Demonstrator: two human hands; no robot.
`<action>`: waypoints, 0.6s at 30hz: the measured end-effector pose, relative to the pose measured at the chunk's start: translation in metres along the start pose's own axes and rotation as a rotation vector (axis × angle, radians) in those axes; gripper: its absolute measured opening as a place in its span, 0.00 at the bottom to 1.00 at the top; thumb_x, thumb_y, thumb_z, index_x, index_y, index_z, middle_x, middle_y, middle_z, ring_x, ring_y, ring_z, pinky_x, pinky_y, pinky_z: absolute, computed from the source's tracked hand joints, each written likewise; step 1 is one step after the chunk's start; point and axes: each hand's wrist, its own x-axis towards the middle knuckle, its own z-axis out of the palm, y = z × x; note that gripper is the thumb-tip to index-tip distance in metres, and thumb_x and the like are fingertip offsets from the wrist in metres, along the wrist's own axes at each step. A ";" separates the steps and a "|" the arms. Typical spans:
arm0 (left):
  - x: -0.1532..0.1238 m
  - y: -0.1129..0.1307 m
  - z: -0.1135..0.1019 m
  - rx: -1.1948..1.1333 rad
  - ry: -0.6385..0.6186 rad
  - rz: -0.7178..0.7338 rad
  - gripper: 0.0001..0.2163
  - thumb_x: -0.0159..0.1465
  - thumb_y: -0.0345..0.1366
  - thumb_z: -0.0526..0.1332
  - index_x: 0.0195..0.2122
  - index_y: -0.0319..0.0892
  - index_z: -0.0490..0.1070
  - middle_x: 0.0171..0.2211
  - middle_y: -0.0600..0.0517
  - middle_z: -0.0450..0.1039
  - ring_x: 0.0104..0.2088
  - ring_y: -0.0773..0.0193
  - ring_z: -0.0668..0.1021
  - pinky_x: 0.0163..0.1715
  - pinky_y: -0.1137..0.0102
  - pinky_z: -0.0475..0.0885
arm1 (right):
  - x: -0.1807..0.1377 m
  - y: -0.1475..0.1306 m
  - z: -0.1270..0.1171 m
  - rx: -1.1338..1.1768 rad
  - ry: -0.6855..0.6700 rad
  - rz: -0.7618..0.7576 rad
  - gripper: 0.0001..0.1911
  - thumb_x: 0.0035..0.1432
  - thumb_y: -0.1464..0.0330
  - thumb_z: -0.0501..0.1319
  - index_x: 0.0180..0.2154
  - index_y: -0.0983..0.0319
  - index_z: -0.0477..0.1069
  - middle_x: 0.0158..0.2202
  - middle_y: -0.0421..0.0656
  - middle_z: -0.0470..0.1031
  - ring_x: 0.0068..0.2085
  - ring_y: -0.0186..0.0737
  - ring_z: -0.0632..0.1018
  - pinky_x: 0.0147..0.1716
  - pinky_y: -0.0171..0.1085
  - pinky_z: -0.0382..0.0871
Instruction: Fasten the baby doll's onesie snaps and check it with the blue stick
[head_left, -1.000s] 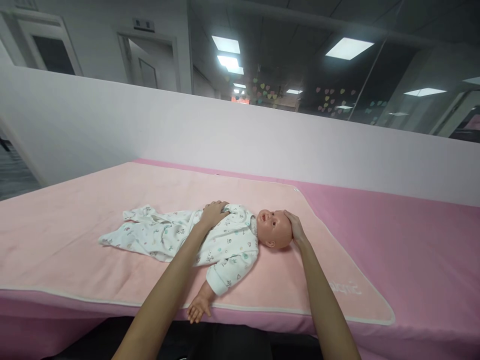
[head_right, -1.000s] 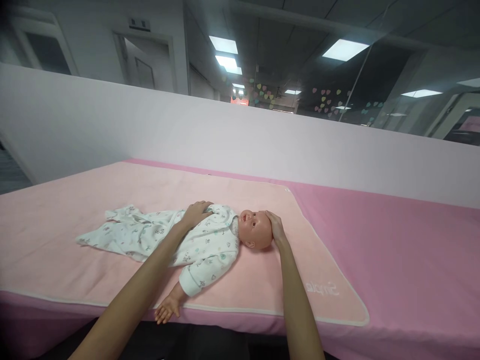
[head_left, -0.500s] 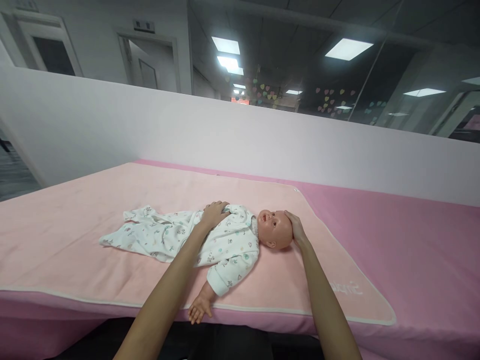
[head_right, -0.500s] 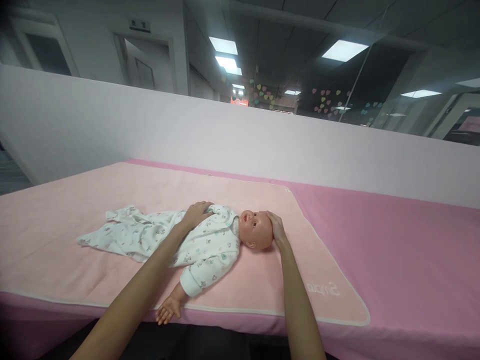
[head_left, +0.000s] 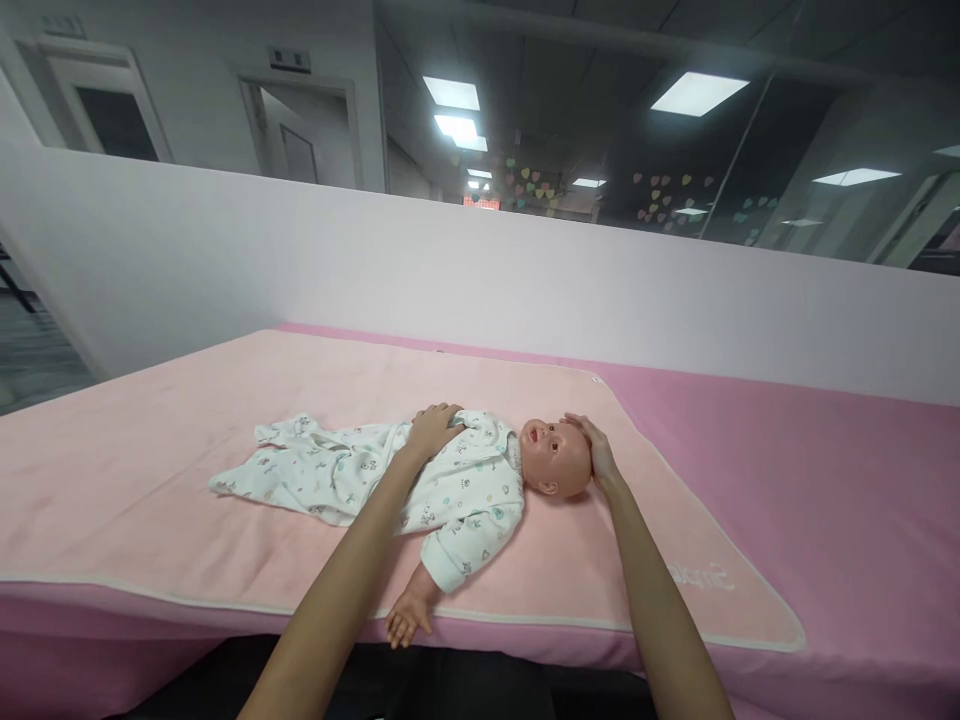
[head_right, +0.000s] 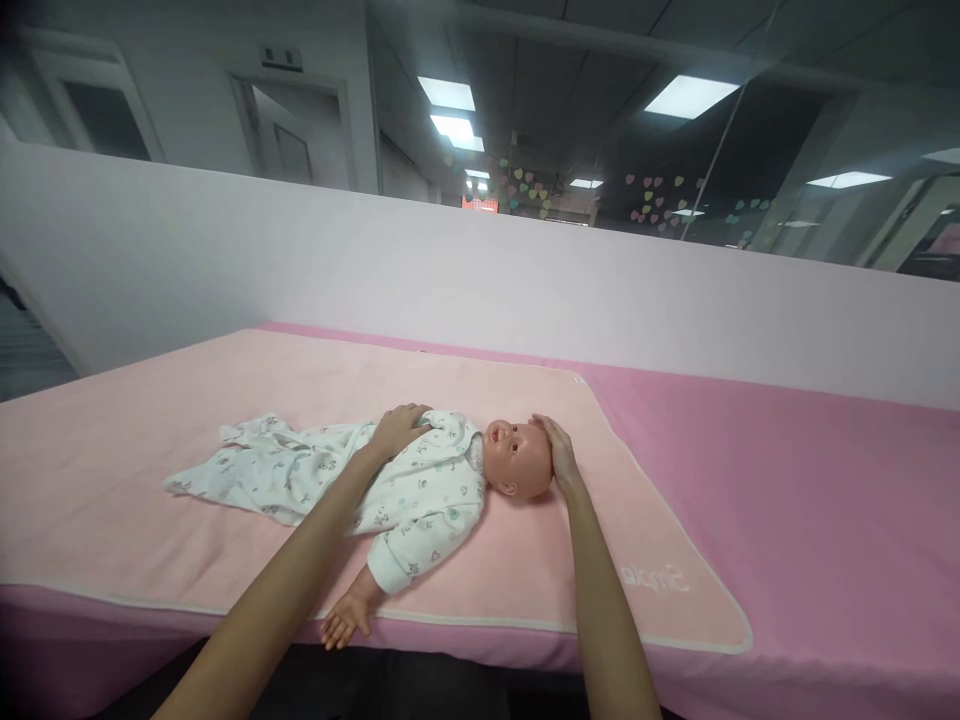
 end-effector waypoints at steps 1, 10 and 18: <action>0.000 0.000 0.000 0.000 0.002 0.001 0.17 0.59 0.43 0.50 0.48 0.48 0.64 0.45 0.49 0.69 0.47 0.54 0.68 0.46 0.61 0.62 | 0.003 0.002 -0.003 0.022 0.038 0.006 0.27 0.48 0.49 0.54 0.42 0.60 0.70 0.46 0.45 0.72 0.49 0.44 0.71 0.49 0.40 0.62; 0.001 -0.002 0.001 0.013 0.010 0.016 0.17 0.59 0.43 0.50 0.47 0.48 0.64 0.45 0.49 0.69 0.46 0.54 0.69 0.45 0.62 0.62 | 0.002 0.002 -0.005 0.071 0.079 -0.022 0.25 0.47 0.52 0.56 0.41 0.61 0.71 0.46 0.45 0.73 0.48 0.44 0.71 0.48 0.40 0.62; 0.000 -0.001 0.000 0.008 0.009 0.010 0.17 0.59 0.43 0.50 0.47 0.48 0.64 0.45 0.49 0.69 0.46 0.54 0.69 0.44 0.61 0.62 | -0.012 -0.010 0.009 0.054 -0.083 0.060 0.19 0.46 0.55 0.59 0.31 0.64 0.75 0.35 0.44 0.78 0.40 0.46 0.76 0.42 0.39 0.67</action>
